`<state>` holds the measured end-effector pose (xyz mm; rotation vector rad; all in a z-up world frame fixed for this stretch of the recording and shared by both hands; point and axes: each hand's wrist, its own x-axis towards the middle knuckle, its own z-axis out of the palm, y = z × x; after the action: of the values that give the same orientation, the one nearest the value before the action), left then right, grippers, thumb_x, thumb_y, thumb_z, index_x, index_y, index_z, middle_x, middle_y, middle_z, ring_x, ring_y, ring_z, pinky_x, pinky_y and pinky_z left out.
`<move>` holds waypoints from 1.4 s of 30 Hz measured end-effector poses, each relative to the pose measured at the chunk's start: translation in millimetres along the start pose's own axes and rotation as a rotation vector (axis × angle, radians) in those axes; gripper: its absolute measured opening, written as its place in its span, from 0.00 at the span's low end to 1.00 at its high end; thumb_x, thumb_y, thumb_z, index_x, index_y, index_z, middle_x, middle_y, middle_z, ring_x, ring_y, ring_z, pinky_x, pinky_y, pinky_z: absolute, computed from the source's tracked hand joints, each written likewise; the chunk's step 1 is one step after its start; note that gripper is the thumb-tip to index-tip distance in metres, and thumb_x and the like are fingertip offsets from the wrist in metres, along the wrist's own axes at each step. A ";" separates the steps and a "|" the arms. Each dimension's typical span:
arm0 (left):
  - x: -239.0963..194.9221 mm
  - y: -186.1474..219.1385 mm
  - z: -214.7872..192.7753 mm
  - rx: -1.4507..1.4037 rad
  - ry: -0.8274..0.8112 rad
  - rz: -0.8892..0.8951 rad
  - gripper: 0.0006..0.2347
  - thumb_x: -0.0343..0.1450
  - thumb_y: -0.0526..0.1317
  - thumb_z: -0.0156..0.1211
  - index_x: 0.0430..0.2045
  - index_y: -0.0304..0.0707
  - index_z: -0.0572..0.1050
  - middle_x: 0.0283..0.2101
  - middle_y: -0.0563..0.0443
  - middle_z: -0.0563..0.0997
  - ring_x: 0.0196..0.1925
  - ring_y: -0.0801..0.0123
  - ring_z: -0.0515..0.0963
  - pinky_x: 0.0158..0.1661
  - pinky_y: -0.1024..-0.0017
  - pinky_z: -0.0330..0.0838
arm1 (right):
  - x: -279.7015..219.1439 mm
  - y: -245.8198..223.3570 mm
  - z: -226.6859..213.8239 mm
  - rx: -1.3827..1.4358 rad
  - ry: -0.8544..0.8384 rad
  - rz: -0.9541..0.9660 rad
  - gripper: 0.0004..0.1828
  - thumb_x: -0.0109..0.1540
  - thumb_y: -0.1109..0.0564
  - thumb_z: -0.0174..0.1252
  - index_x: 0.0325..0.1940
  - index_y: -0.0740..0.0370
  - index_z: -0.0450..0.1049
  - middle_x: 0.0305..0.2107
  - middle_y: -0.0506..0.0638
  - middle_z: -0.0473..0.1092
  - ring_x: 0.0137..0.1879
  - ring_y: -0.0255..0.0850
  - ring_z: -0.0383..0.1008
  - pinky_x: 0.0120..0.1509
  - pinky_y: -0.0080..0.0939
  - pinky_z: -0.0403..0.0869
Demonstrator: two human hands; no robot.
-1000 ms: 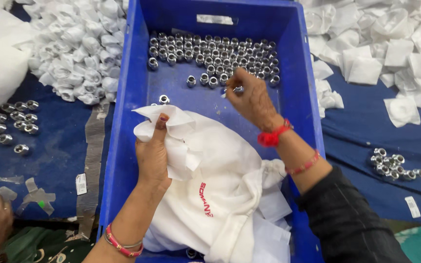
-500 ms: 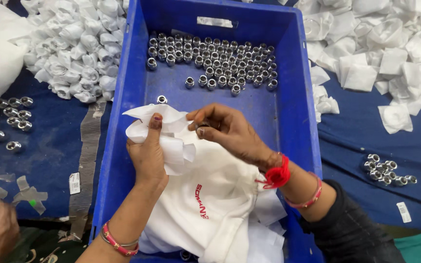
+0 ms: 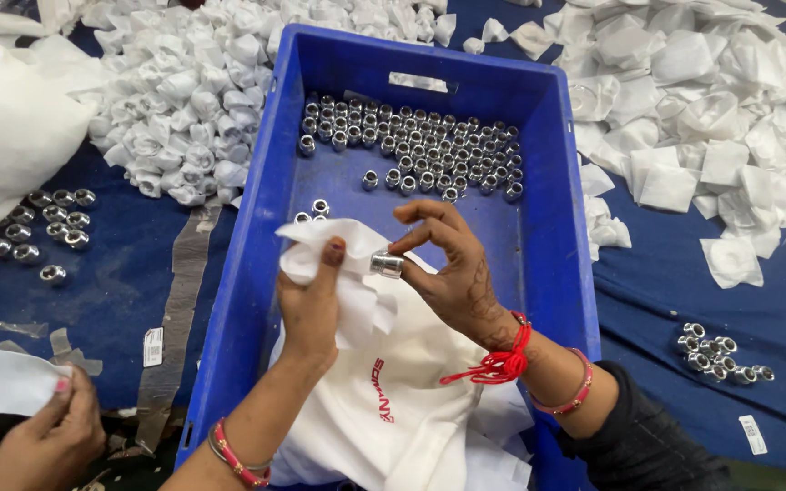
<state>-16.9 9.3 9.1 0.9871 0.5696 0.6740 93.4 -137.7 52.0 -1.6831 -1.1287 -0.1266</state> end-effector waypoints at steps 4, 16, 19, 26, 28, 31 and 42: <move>-10.2 -3.3 3.2 -0.018 -0.216 -0.041 0.14 0.69 0.42 0.70 0.44 0.34 0.79 0.41 0.54 0.83 0.42 0.76 0.80 0.42 0.74 0.75 | 0.6 11.1 1.1 0.303 -0.063 0.169 0.09 0.60 0.66 0.65 0.40 0.63 0.71 0.55 0.54 0.72 0.61 0.40 0.76 0.69 0.43 0.76; -29.8 -13.5 20.3 0.089 -0.400 -0.234 0.15 0.65 0.38 0.72 0.45 0.34 0.79 0.40 0.54 0.85 0.41 0.75 0.83 0.43 0.73 0.78 | 3.2 31.4 2.0 0.558 -0.189 0.298 0.16 0.58 0.64 0.67 0.45 0.63 0.69 0.41 0.47 0.72 0.50 0.34 0.75 0.60 0.38 0.76; -29.8 -13.7 17.4 0.043 -0.476 -0.197 0.17 0.66 0.41 0.73 0.46 0.36 0.78 0.41 0.53 0.84 0.42 0.74 0.82 0.43 0.73 0.78 | 3.6 37.8 -2.1 0.605 -0.180 0.285 0.13 0.57 0.64 0.67 0.37 0.62 0.68 0.35 0.46 0.72 0.42 0.32 0.72 0.50 0.33 0.75; -15.9 8.6 3.7 -0.176 -0.592 -0.011 0.22 0.69 0.54 0.68 0.54 0.49 0.72 0.41 0.56 0.79 0.37 0.76 0.79 0.37 0.77 0.76 | -11.8 39.6 -8.2 0.637 -0.221 0.239 0.19 0.59 0.65 0.67 0.28 0.58 0.60 0.27 0.42 0.64 0.34 0.28 0.60 0.36 0.29 0.64; -16.9 12.7 4.4 0.151 -0.587 0.125 0.18 0.71 0.52 0.66 0.48 0.41 0.74 0.40 0.56 0.79 0.41 0.79 0.77 0.42 0.78 0.74 | -14.9 33.7 -3.7 0.595 -0.247 0.269 0.20 0.60 0.65 0.66 0.28 0.57 0.58 0.27 0.42 0.62 0.34 0.27 0.59 0.37 0.29 0.63; -19.7 14.8 7.5 0.226 -0.500 0.158 0.15 0.72 0.49 0.66 0.43 0.37 0.75 0.39 0.57 0.78 0.40 0.80 0.75 0.41 0.79 0.72 | -10.5 25.1 -1.5 0.572 -0.277 0.339 0.17 0.61 0.65 0.64 0.31 0.58 0.60 0.30 0.43 0.63 0.37 0.28 0.61 0.40 0.30 0.66; -13.2 16.1 6.9 0.130 -0.317 0.185 0.11 0.75 0.47 0.61 0.38 0.37 0.74 0.34 0.58 0.76 0.35 0.80 0.72 0.36 0.78 0.69 | 7.0 -5.9 -18.6 0.330 -0.531 -0.010 0.25 0.66 0.59 0.43 0.67 0.64 0.69 0.69 0.60 0.59 0.78 0.53 0.58 0.82 0.54 0.58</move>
<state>-24.9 2.0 28.1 1.2510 0.2472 0.6323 100.8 -148.2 68.2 -1.4463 -1.4542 0.5036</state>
